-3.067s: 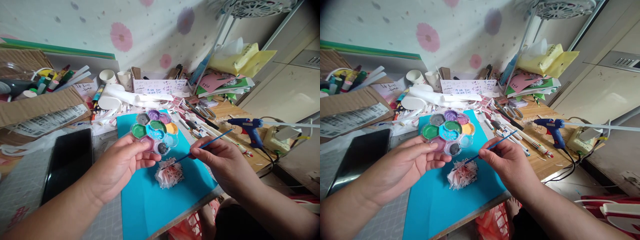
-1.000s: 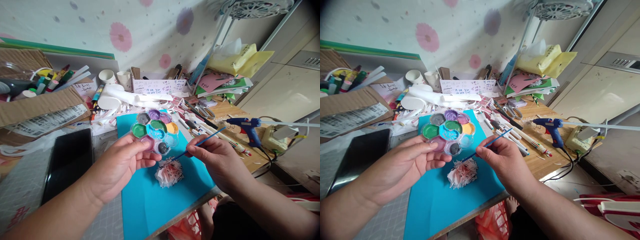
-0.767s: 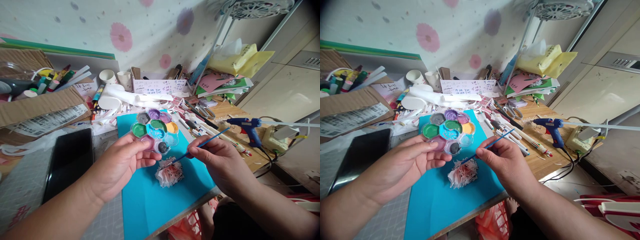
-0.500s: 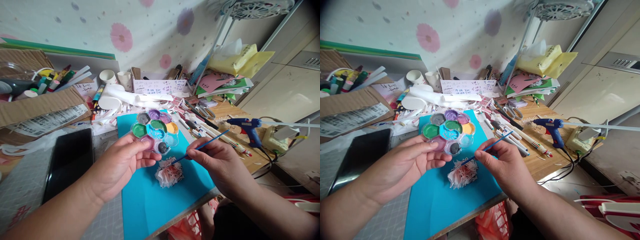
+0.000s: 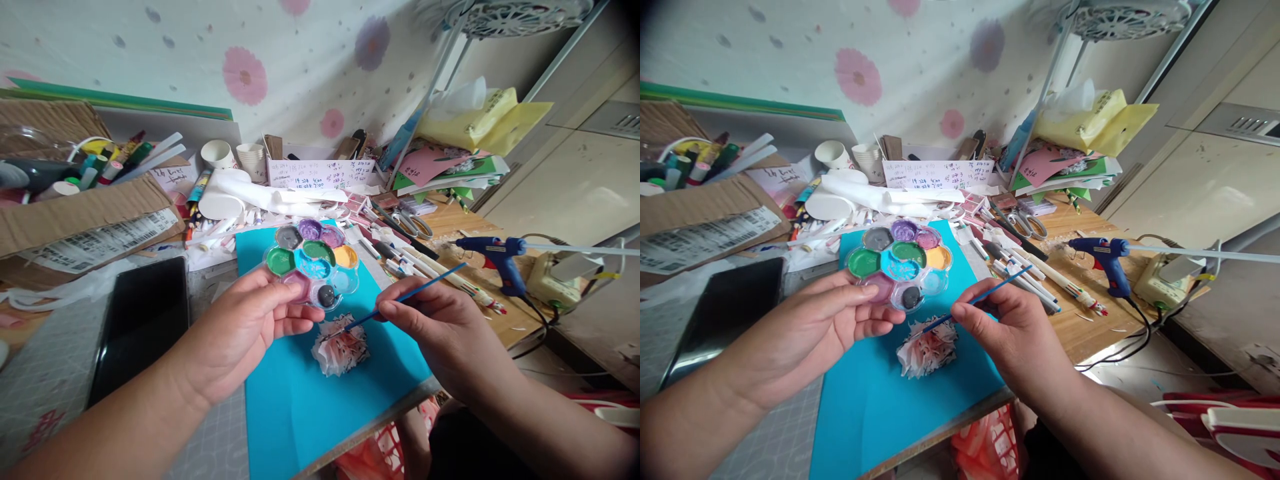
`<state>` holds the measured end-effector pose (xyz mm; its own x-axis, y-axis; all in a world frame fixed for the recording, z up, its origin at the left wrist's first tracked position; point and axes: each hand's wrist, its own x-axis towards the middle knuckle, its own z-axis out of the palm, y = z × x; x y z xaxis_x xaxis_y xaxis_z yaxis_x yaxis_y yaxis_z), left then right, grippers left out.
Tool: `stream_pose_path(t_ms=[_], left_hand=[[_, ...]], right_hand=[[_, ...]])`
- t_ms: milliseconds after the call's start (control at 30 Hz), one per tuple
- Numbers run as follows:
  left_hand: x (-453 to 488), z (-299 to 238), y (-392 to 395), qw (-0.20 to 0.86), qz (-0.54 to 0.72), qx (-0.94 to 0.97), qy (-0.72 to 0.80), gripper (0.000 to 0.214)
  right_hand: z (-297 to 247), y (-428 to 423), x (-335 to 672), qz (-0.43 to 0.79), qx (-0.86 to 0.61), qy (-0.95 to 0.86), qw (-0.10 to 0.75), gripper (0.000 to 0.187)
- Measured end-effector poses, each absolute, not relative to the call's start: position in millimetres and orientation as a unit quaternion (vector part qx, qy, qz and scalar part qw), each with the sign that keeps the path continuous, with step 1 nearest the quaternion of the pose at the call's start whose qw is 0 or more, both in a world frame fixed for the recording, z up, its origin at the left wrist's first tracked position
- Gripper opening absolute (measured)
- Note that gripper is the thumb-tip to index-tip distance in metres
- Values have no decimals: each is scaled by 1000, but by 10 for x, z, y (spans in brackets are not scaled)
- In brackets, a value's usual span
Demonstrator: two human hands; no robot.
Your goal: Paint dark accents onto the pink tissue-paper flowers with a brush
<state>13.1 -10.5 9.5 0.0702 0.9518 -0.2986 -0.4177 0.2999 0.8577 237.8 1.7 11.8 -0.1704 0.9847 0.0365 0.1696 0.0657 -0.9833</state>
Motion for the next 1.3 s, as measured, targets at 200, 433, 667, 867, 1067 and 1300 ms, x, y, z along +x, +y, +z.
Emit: stream_pose_path(t_ms=[200, 433, 667, 867, 1067, 1300], left_hand=[[122, 82, -103, 668, 513, 296, 451, 13], [124, 90, -114, 669, 512, 296, 451, 12], [119, 77, -117, 670, 514, 297, 446, 12], [125, 93, -122, 669, 513, 298, 447, 14], [131, 93, -109, 669, 516, 296, 445, 17], [128, 78, -116, 670, 515, 297, 445, 12]], right_hand=[[138, 4, 2376, 470, -483, -620, 402, 24], [137, 10, 2383, 471, -494, -603, 413, 31], [87, 18, 2381, 484, -490, -579, 435, 27], [95, 7, 2388, 476, -497, -584, 431, 26], [112, 17, 2381, 456, -501, -611, 409, 28], [94, 19, 2384, 475, -485, -600, 423, 25]])
